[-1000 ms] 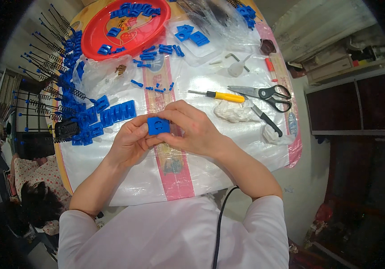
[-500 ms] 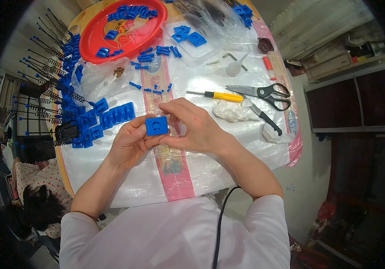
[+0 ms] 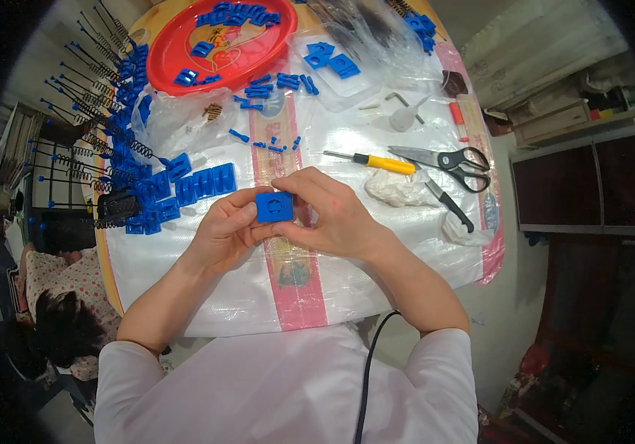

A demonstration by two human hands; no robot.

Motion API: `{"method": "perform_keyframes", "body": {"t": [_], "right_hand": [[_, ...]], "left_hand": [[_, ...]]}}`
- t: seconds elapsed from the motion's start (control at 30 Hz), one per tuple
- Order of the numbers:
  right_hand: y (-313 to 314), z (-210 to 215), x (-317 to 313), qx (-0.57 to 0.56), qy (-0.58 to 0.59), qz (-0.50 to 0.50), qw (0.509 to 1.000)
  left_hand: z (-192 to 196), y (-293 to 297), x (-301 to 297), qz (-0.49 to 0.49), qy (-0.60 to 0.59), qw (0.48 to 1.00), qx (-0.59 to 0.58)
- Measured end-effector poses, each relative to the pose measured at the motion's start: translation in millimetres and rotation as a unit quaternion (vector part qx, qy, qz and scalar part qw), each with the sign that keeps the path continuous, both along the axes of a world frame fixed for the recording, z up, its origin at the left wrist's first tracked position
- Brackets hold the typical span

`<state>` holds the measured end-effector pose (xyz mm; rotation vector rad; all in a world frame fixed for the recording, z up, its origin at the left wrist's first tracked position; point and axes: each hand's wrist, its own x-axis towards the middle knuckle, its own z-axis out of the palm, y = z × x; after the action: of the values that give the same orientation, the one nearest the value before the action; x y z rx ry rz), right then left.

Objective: Assembling blue plastic housing components for light fixtures at a workstation.

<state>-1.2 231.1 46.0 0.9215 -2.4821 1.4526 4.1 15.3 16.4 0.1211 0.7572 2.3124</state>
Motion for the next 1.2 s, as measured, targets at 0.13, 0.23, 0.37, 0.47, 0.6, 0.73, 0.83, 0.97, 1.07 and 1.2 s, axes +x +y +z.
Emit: {"method": "perform_keyframes", "body": {"t": [0.13,0.23,0.37,0.47,0.6,0.73,0.83,0.97,1.07,1.2], "right_hand": [[-1,0,0,0.007,-0.004,0.0,1.0],[0,1,1,0.006,-0.013,0.0,1.0],[-1,2,0,0.011,-0.007,0.001,1.0],[-1,1,0,0.005,-0.011,0.003,1.0],[-1,1,0,0.008,-0.012,0.002,1.0],[-1,2,0,0.006,-0.007,0.001,1.0],[-2,0,1,-0.003,-0.017,-0.001,1.0],[-4,1,1,-0.009,0.003,-0.006,1.0],[-3,2,3,-0.038,-0.017,-0.018,0.999],[9,0,-7,-0.083,0.043,-0.109,0.99]], "left_hand": [[-3,-2,1,0.004,-0.004,1.0,-0.002],[-1,0,2,0.017,-0.021,1.0,-0.006],[-2,0,3,0.026,-0.028,0.999,-0.017],[-4,0,2,0.027,-0.033,0.999,-0.018],[-6,-1,2,0.026,-0.029,0.999,-0.016],[-4,-1,2,0.027,-0.028,0.999,-0.015],[0,-1,1,0.015,-0.012,1.0,-0.007],[-4,-2,3,0.034,-0.019,0.999,-0.024],[-4,-1,3,0.056,-0.028,0.997,-0.034],[-1,0,4,0.099,-0.002,0.99,-0.096]]}}
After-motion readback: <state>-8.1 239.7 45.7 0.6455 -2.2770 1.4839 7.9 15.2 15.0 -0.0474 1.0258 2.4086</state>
